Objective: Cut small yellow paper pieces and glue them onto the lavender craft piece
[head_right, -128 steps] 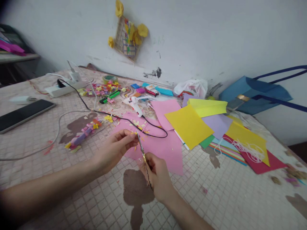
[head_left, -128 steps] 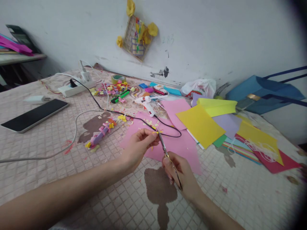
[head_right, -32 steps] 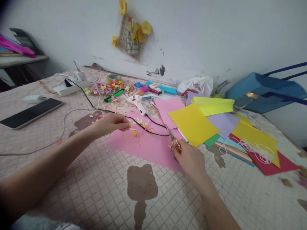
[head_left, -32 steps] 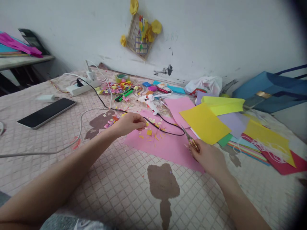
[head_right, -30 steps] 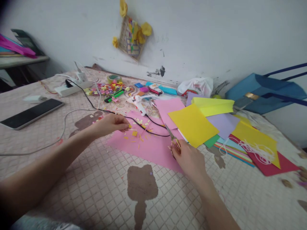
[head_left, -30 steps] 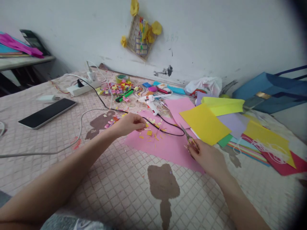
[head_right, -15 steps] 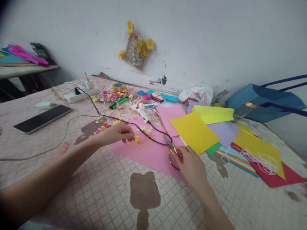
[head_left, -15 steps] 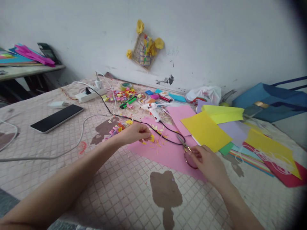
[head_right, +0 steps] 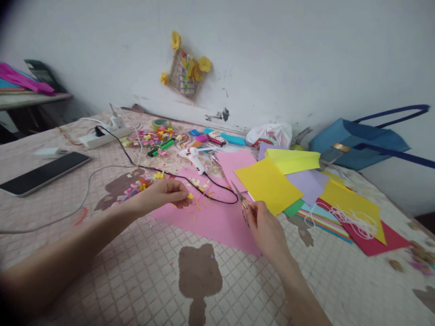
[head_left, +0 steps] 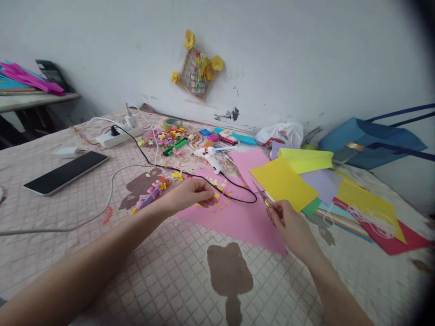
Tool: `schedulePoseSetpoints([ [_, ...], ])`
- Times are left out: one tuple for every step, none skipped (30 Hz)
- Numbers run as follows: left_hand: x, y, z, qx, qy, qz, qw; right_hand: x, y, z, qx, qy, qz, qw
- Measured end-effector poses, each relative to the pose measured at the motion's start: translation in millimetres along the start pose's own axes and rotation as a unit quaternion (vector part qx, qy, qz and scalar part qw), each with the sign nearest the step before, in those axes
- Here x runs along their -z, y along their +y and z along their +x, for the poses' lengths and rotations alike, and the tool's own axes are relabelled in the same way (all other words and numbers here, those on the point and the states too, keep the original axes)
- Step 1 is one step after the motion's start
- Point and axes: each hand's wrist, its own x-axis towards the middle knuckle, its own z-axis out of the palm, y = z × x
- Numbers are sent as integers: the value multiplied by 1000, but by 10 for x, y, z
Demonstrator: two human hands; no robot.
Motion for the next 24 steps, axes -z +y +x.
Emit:
schedulePoseSetpoints([
  [-27, -3, -4, 1, -3, -25, 1000, 13, -54, -17, -1, 3, 68, 998],
  [-54, -6, -9, 0, -5, -46, 999, 19, -119, -41, 6, -4, 143, 990],
  [-79, -10, -16, -3, -7, -63, 998, 18, -194, -74, 14, -31, 202, 979],
  [-103, -14, -24, -7, -10, -76, 997, 10, -275, -115, 19, -62, 242, 968],
  [-124, -18, -32, -13, -11, -87, 996, -5, -359, -163, 28, -83, 282, 956],
  [-143, -20, -41, -19, -13, -96, 995, -25, -444, -215, 39, -107, 313, 943],
  [-159, -22, -50, -25, -15, -102, 994, -47, -524, -270, 49, -129, 330, 934],
  [-173, -23, -58, -31, -16, -108, 994, -69, -598, -324, 61, -146, 338, 928],
  [-184, -24, -65, -35, -16, -113, 993, -89, -663, -374, 71, -164, 346, 921],
  [-194, -25, -71, -38, -16, -118, 992, -106, -717, -418, 79, -185, 353, 914],
  [-203, -26, -76, -41, -14, -123, 991, -121, -761, -454, 76, -201, 356, 909],
  [-211, -28, -79, -43, -11, -129, 991, -131, -795, -481, 73, -214, 358, 906],
  [-218, -29, -82, -45, -8, -135, 990, -139, -821, -499, 66, -224, 358, 904],
  [-225, -30, -85, -48, -6, -141, 989, -145, -839, -509, 58, -230, 358, 903],
  [-232, -30, -88, -52, -5, -144, 988, -149, -852, -513, 51, -233, 357, 903],
  [-240, -28, -91, -56, -5, -146, 988, -152, -860, -513, 45, -233, 358, 903],
  [-249, -24, -95, -60, -3, -147, 987, -156, -864, -510, 40, -231, 358, 904],
  [-260, -18, -100, -63, 0, -148, 987, -160, -866, -507, 36, -228, 358, 905],
  [-271, -12, -106, -65, 4, -150, 987, -164, -865, -504, 31, -223, 359, 906],
  [-283, -5, -111, -65, 9, -152, 986, -169, -862, -503, 27, -221, 359, 906],
  [-295, 0, -116, -63, 13, -156, 986, -175, -858, -503, 23, -220, 360, 906],
  [-307, 3, -119, -61, 15, -160, 985, -180, -853, -505, 19, -219, 362, 906],
  [-318, 4, -121, -60, 17, -164, 984, -186, -847, -508, 17, -218, 364, 906],
  [-327, 1, -122, -59, 18, -169, 984, -191, -842, -511, 15, -217, 365, 905],
])
